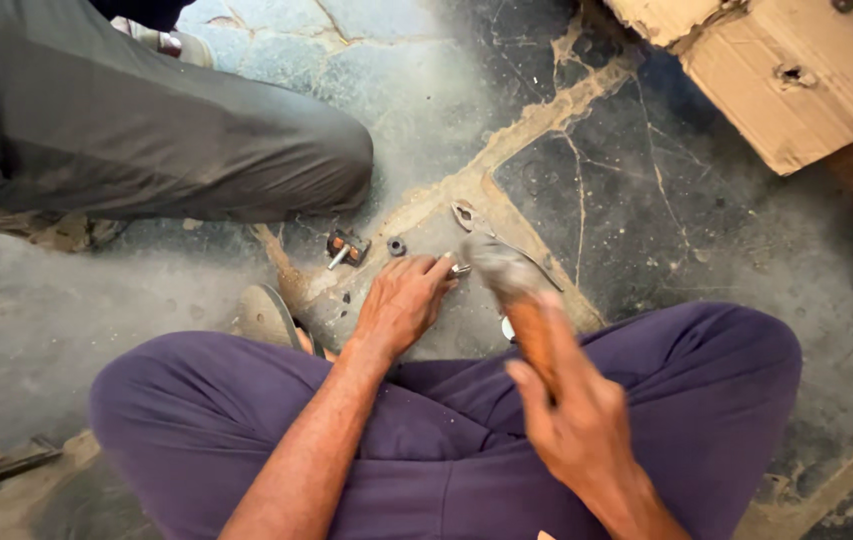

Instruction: The person sits on the floor and uses a hammer and pliers to repeatedly strike and adjust small metal components. The person occasionally picks up the parts to inspect them before continuing to hammer them on the floor.

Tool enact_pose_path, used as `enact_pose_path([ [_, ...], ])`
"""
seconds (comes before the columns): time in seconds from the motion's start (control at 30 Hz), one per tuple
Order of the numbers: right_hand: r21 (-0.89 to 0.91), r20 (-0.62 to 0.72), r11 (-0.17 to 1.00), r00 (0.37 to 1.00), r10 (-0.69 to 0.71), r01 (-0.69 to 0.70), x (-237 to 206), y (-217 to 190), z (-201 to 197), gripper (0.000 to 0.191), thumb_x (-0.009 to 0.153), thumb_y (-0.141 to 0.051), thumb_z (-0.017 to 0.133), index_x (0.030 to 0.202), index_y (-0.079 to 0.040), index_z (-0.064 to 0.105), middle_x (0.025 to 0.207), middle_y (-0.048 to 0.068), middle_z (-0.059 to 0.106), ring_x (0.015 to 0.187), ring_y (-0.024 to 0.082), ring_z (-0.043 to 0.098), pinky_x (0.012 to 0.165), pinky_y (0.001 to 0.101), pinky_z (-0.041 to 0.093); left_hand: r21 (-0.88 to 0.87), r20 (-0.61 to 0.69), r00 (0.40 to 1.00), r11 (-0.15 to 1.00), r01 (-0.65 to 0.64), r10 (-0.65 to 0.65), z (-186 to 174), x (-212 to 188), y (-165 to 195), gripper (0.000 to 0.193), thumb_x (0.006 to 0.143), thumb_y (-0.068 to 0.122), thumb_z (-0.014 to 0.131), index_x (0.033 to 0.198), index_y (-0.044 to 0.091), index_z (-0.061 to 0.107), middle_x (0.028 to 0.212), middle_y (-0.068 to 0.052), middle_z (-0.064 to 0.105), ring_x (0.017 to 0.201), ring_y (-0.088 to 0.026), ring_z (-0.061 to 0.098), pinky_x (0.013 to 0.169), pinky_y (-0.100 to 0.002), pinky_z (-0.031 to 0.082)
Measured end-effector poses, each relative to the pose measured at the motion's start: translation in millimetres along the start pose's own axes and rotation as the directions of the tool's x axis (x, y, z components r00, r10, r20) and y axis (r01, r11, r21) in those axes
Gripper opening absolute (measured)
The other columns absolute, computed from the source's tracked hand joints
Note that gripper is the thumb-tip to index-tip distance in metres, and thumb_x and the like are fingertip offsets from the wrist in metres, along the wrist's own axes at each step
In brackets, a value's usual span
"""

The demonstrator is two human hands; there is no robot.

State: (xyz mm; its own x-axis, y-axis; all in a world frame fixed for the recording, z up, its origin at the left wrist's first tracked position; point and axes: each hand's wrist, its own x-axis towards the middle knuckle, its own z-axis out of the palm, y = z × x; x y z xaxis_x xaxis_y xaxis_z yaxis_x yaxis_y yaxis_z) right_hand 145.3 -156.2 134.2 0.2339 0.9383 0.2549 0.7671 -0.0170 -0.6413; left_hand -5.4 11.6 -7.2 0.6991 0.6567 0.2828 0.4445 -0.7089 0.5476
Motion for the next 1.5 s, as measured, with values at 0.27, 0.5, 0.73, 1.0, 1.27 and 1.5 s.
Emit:
enact_pose_path([
  [0.27, -0.039, 0.130, 0.994, 0.986, 0.102, -0.097, -3, 13, 12, 0.066, 0.095, -0.023, 0.066, 0.154, -0.011, 0.041, 0.111, 0.024, 0.073, 0.091, 0.044, 0.072, 0.071, 0.0474, 0.057, -0.016, 0.018, 0.999, 0.999, 0.050, -0.050, -1, -3, 2, 0.016, 0.091, 0.015, 0.066, 0.104, 0.007, 0.063, 0.093, -0.016, 0.066, 0.092, -0.039, 0.064, 0.081, -0.049, 0.050],
  [0.5, 0.005, 0.082, 0.989, 0.986, 0.148, -0.149, -1, 14, 5, 0.064, 0.096, -0.023, 0.066, 0.154, -0.010, 0.042, 0.111, 0.024, 0.074, 0.092, 0.040, 0.075, 0.073, 0.0434, 0.058, -0.037, -0.012, 1.000, 0.999, 0.023, -0.023, -8, 1, 3, 0.016, 0.096, 0.018, 0.066, 0.099, 0.003, 0.059, 0.091, -0.018, 0.064, 0.092, -0.041, 0.063, 0.084, -0.050, 0.049],
  [0.73, 0.026, 0.090, 0.986, 0.983, 0.159, -0.162, -1, 15, 4, 0.063, 0.096, -0.023, 0.066, 0.153, -0.009, 0.043, 0.112, 0.024, 0.074, 0.094, 0.039, 0.076, 0.074, 0.0422, 0.058, -0.015, -0.009, 1.000, 1.000, -0.013, 0.013, -7, 2, 4, 0.015, 0.093, 0.017, 0.065, 0.097, 0.004, 0.059, 0.093, -0.018, 0.065, 0.092, -0.040, 0.064, 0.083, -0.049, 0.050],
  [1.0, 0.038, 0.095, 0.986, 0.982, 0.160, -0.165, -1, 15, 3, 0.064, 0.096, -0.022, 0.066, 0.154, -0.008, 0.043, 0.113, 0.025, 0.074, 0.096, 0.038, 0.076, 0.075, 0.0421, 0.058, 0.014, -0.026, 1.000, 1.000, 0.007, -0.006, -7, 0, 4, 0.017, 0.095, 0.018, 0.067, 0.097, 0.003, 0.059, 0.092, -0.016, 0.065, 0.093, -0.039, 0.064, 0.084, -0.049, 0.050],
  [1.27, 0.052, 0.105, 0.984, 0.981, 0.162, -0.169, 0, 14, 4, 0.064, 0.095, -0.021, 0.067, 0.154, -0.009, 0.043, 0.111, 0.024, 0.075, 0.094, 0.037, 0.077, 0.073, 0.0411, 0.058, 0.010, -0.051, 0.998, 0.999, -0.040, 0.041, -3, 0, 2, 0.018, 0.092, 0.015, 0.066, 0.105, 0.004, 0.061, 0.098, -0.015, 0.066, 0.094, -0.038, 0.064, 0.084, -0.048, 0.050],
  [1.5, 0.066, 0.024, 0.997, 0.999, 0.049, -0.051, -2, 3, -5, 0.064, 0.096, -0.016, 0.067, 0.154, -0.006, 0.042, 0.120, 0.025, 0.072, 0.102, 0.038, 0.076, 0.079, 0.0399, 0.059, -0.003, 0.012, 1.000, 1.000, 0.027, -0.027, -1, -1, 2, 0.015, 0.095, 0.016, 0.066, 0.104, 0.005, 0.061, 0.097, -0.015, 0.066, 0.093, -0.038, 0.064, 0.082, -0.048, 0.050],
])
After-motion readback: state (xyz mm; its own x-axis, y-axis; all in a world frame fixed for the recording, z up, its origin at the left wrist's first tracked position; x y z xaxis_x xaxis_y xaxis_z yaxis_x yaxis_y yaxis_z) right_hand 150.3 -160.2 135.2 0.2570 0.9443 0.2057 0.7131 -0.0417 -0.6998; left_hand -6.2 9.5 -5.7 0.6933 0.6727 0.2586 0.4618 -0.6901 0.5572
